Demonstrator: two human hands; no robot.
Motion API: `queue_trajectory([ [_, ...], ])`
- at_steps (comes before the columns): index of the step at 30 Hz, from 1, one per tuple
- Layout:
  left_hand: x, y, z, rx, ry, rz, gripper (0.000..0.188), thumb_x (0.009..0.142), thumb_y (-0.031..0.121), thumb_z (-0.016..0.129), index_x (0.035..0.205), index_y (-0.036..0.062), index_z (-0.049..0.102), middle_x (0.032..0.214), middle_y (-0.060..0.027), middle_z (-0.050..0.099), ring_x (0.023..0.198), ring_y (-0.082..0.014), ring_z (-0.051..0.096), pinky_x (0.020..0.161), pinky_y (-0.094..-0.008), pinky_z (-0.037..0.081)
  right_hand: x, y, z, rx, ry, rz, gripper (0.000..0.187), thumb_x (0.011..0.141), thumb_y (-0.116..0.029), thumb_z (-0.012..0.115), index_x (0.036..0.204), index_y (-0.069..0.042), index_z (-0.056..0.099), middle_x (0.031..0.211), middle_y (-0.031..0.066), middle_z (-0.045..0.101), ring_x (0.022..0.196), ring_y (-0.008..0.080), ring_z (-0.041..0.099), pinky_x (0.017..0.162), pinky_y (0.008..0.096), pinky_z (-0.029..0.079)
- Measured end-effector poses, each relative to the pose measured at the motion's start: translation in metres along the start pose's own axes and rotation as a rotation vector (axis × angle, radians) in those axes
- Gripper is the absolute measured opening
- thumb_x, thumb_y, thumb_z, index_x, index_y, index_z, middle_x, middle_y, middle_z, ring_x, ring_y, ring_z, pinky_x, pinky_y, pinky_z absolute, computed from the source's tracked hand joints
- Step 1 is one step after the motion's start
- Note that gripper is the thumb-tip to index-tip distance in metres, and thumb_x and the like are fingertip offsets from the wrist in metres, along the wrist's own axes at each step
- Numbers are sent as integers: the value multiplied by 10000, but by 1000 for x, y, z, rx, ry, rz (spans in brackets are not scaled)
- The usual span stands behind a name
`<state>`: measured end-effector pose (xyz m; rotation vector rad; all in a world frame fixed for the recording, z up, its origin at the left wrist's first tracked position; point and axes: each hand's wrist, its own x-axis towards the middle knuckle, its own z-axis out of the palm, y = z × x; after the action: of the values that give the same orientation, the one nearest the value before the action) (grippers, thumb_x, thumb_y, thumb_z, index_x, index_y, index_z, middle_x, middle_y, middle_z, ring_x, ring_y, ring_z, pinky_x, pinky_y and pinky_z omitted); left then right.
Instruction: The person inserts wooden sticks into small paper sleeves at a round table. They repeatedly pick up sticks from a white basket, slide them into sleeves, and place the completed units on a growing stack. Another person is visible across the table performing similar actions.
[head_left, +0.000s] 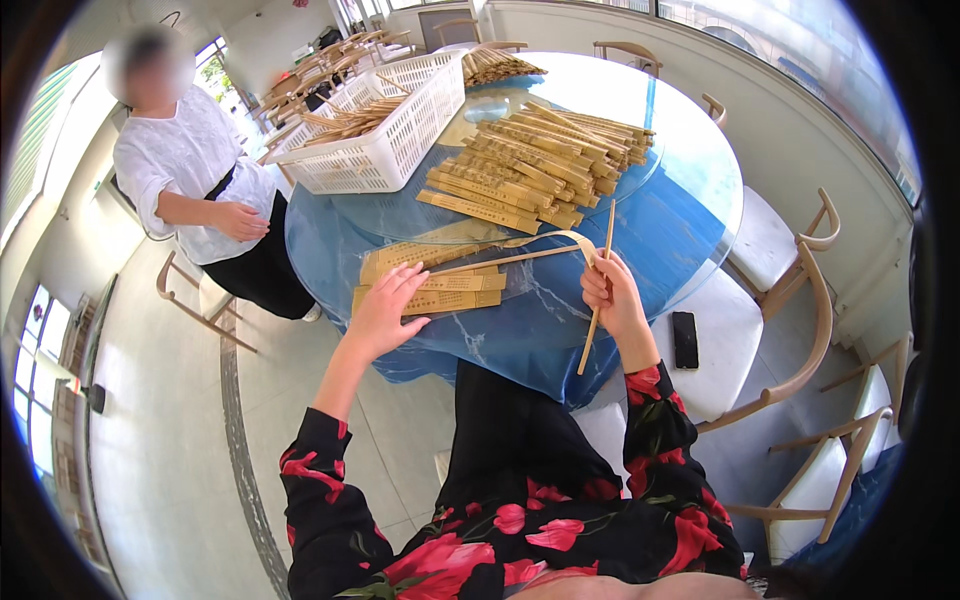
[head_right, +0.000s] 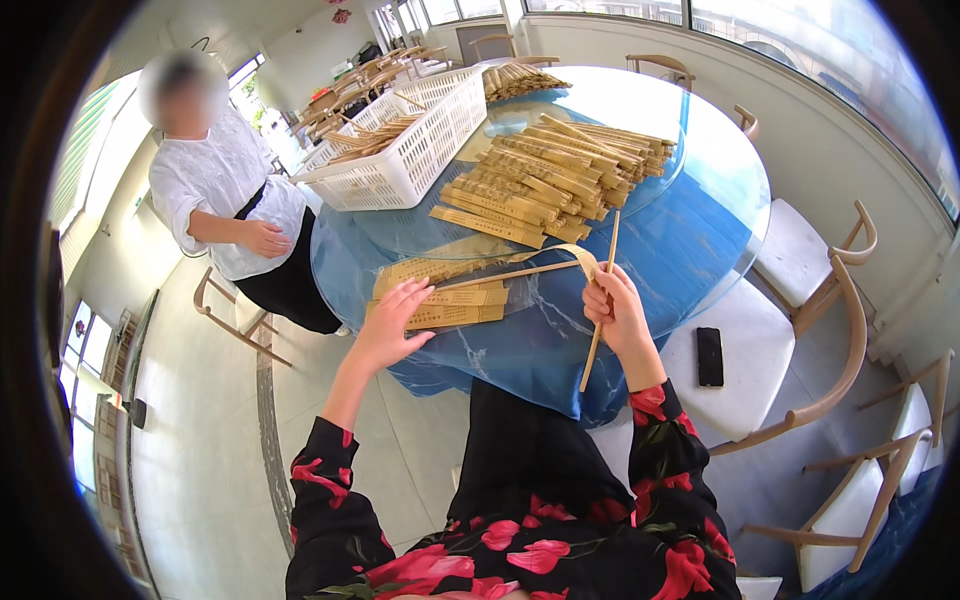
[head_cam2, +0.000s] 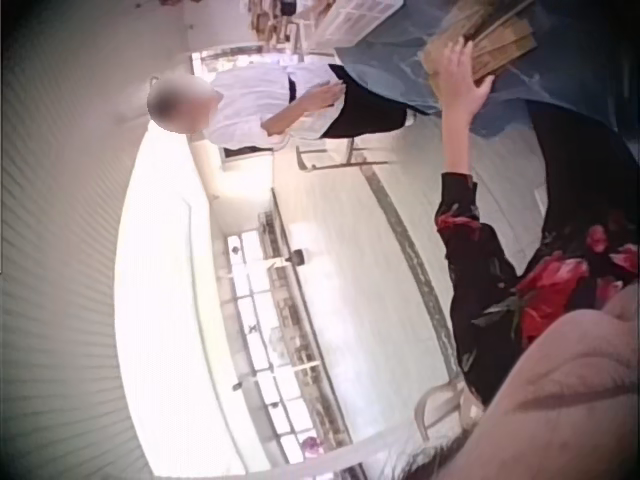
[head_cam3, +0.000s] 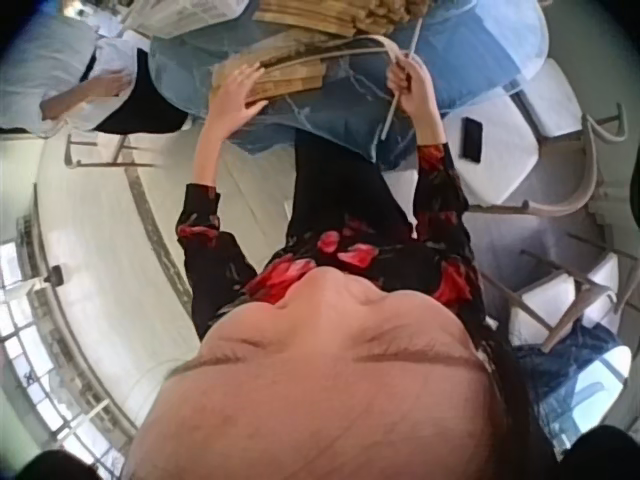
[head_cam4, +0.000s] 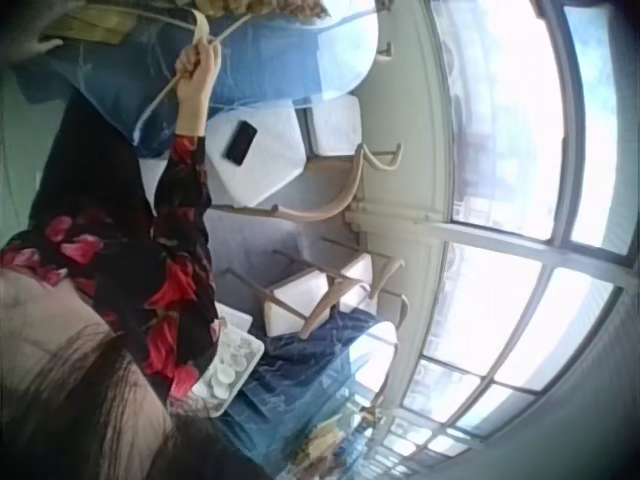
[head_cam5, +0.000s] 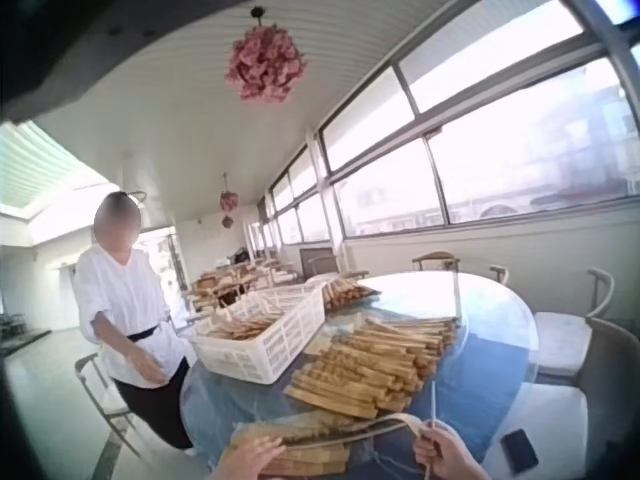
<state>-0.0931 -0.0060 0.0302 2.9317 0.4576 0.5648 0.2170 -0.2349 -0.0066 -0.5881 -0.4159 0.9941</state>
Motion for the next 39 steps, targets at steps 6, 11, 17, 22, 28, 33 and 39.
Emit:
queue_trajectory([
  [6, 11, -65, 9, -1, 105, -204, 490, 926, 271, 728, 1332, 20, 618, 1334, -161, 649, 1281, -369, 561, 1101, -427, 441, -7, 2, 9, -94, 13, 9, 50, 1051, -141, 537, 1005, -126, 525, 659, -50, 387, 532, 31, 334, 445, 185, 243],
  [11, -7, -112, 12, 52, 161, -338, 509, 929, 291, 737, 1323, -3, 608, 1295, -198, 651, 1205, -396, 589, 1051, -431, 474, -10, 0, 4, -117, 11, 12, 35, 1056, -149, 527, 1049, -115, 527, 651, -44, 388, 524, 37, 342, 438, 182, 247],
  [17, -53, -68, 16, 120, 199, -347, 772, 884, 464, 744, 1484, 52, 487, 1492, -171, 519, 1395, -359, 456, 1145, -470, 386, -14, 1, 10, -170, 38, 43, 19, 1040, -113, 531, 1052, -127, 537, 663, -46, 413, 525, 28, 351, 447, 189, 243],
  [22, -39, -20, 4, 219, 17, -222, 930, 822, 620, 721, 1537, 96, 443, 1564, -130, 449, 1473, -321, 362, 1178, -483, 313, -15, 2, 14, -263, 33, 48, 14, 1048, -109, 515, 1045, -122, 520, 661, -49, 410, 521, 20, 352, 441, 187, 238],
  [28, -18, -9, 12, 79, 35, -141, 591, 829, 343, 809, 1300, 51, 603, 1187, -103, 599, 1130, -323, 560, 978, -440, 462, -17, 2, 13, -275, 56, 22, 17, 1057, -128, 516, 1051, -113, 521, 657, -48, 410, 516, 23, 347, 439, 187, 240],
  [33, -15, 21, 20, 139, 22, -59, 487, 819, 243, 806, 1224, 47, 618, 1162, -88, 591, 1051, -301, 581, 856, -408, 515, -19, 0, 8, -296, 32, 29, 13, 1053, -116, 512, 1060, -109, 520, 673, -43, 423, 523, 22, 348, 446, 189, 239],
  [39, 0, 56, 42, 195, 77, 11, 538, 816, 254, 805, 1289, 76, 620, 1153, -50, 584, 1071, -251, 567, 858, -381, 495, -17, 3, 14, -308, 23, 26, 30, 1045, -99, 508, 1072, -89, 502, 681, -31, 426, 528, 30, 345, 454, 194, 238],
])
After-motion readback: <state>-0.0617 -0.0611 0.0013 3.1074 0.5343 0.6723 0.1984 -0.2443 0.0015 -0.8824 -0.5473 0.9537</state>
